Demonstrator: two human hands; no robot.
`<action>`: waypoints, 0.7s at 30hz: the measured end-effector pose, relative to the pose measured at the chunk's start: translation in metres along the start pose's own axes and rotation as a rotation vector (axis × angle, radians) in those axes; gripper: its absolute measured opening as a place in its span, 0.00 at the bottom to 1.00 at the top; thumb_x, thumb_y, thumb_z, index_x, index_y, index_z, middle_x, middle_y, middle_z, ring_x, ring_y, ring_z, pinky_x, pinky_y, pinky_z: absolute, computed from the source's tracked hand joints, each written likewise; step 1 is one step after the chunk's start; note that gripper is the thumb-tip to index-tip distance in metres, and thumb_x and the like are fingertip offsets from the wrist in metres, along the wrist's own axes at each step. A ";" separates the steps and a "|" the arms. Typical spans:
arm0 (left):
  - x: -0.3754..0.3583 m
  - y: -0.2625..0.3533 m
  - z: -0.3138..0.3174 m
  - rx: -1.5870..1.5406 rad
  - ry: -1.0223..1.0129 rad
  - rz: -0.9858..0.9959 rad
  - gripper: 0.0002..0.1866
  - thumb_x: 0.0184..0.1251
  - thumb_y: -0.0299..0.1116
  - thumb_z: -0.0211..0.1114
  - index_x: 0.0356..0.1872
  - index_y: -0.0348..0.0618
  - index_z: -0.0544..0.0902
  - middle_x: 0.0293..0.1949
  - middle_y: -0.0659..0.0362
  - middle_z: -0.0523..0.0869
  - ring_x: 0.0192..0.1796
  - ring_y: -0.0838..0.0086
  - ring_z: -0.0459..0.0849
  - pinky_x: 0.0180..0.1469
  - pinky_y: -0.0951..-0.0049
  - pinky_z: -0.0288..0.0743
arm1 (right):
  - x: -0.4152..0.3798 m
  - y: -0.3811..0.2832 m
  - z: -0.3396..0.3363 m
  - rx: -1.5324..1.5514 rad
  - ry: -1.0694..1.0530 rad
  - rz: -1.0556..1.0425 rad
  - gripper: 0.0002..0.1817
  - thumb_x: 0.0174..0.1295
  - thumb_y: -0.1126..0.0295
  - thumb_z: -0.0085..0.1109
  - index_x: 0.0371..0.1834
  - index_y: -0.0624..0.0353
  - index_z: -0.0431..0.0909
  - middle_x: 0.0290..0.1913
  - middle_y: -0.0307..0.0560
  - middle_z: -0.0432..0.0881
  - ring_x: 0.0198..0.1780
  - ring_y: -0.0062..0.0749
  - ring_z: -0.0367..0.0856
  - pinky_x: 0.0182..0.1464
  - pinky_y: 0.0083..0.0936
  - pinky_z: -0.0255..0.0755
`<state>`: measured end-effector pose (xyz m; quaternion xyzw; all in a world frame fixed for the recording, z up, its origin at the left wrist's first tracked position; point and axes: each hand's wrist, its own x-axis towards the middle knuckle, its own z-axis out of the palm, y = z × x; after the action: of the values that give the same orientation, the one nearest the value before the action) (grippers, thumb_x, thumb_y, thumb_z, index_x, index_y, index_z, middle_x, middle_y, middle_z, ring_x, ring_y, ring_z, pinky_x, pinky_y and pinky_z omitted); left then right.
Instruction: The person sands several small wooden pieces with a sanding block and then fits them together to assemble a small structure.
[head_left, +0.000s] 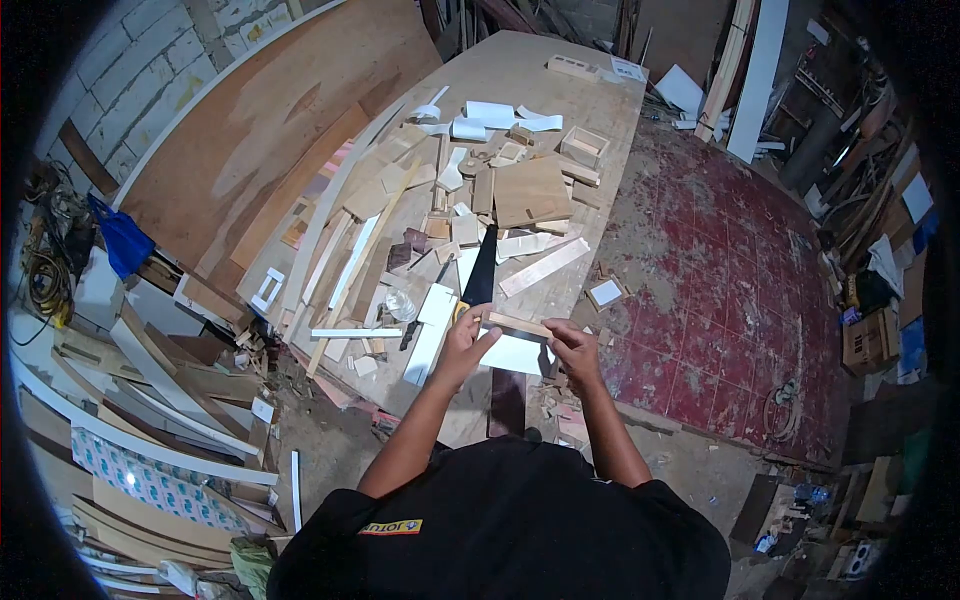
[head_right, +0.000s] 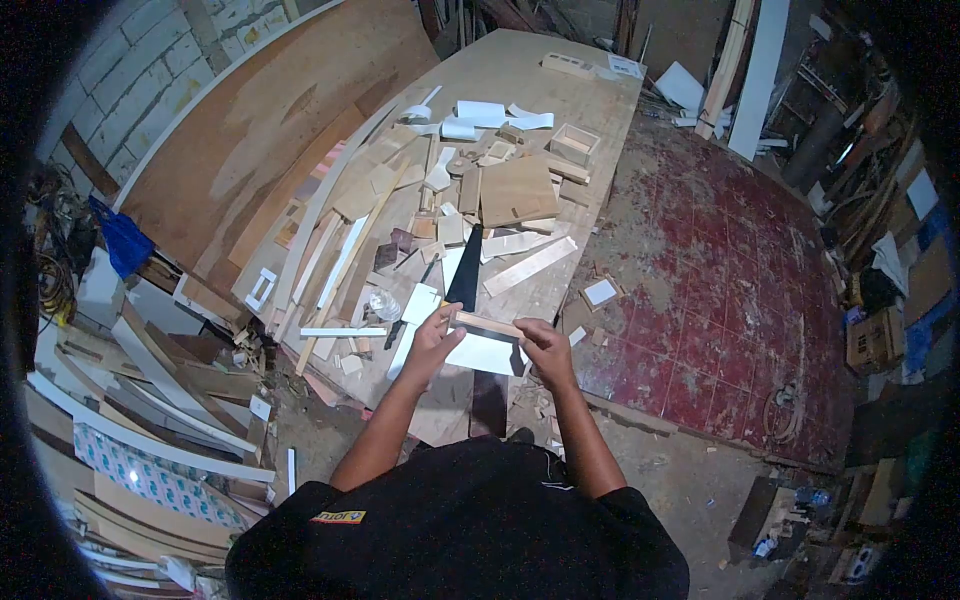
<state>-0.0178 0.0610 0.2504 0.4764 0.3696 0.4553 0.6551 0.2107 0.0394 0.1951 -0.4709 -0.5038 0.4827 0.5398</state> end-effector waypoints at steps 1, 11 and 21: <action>0.000 -0.003 0.001 0.051 0.051 0.043 0.21 0.68 0.28 0.61 0.61 0.37 0.72 0.50 0.59 0.82 0.52 0.80 0.78 0.56 0.79 0.70 | -0.001 -0.007 0.002 0.001 0.000 0.002 0.16 0.57 0.79 0.59 0.49 0.68 0.81 0.49 0.48 0.80 0.50 0.29 0.78 0.52 0.23 0.72; 0.001 -0.010 -0.010 0.023 0.077 0.129 0.16 0.68 0.30 0.63 0.55 0.38 0.76 0.45 0.62 0.81 0.48 0.81 0.78 0.53 0.79 0.70 | 0.002 -0.047 0.009 -0.166 -0.025 -0.338 0.22 0.50 0.85 0.60 0.51 0.63 0.79 0.53 0.49 0.78 0.55 0.33 0.77 0.58 0.27 0.71; -0.004 -0.006 -0.024 -0.042 0.059 0.252 0.24 0.65 0.37 0.68 0.57 0.36 0.73 0.53 0.52 0.82 0.55 0.72 0.79 0.61 0.73 0.69 | 0.003 -0.041 0.013 0.302 0.050 -0.141 0.28 0.52 0.87 0.65 0.58 0.66 0.70 0.57 0.53 0.77 0.61 0.37 0.74 0.64 0.33 0.69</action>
<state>-0.0392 0.0636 0.2383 0.4916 0.3161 0.5557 0.5913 0.1999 0.0394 0.2363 -0.3597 -0.4438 0.5022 0.6492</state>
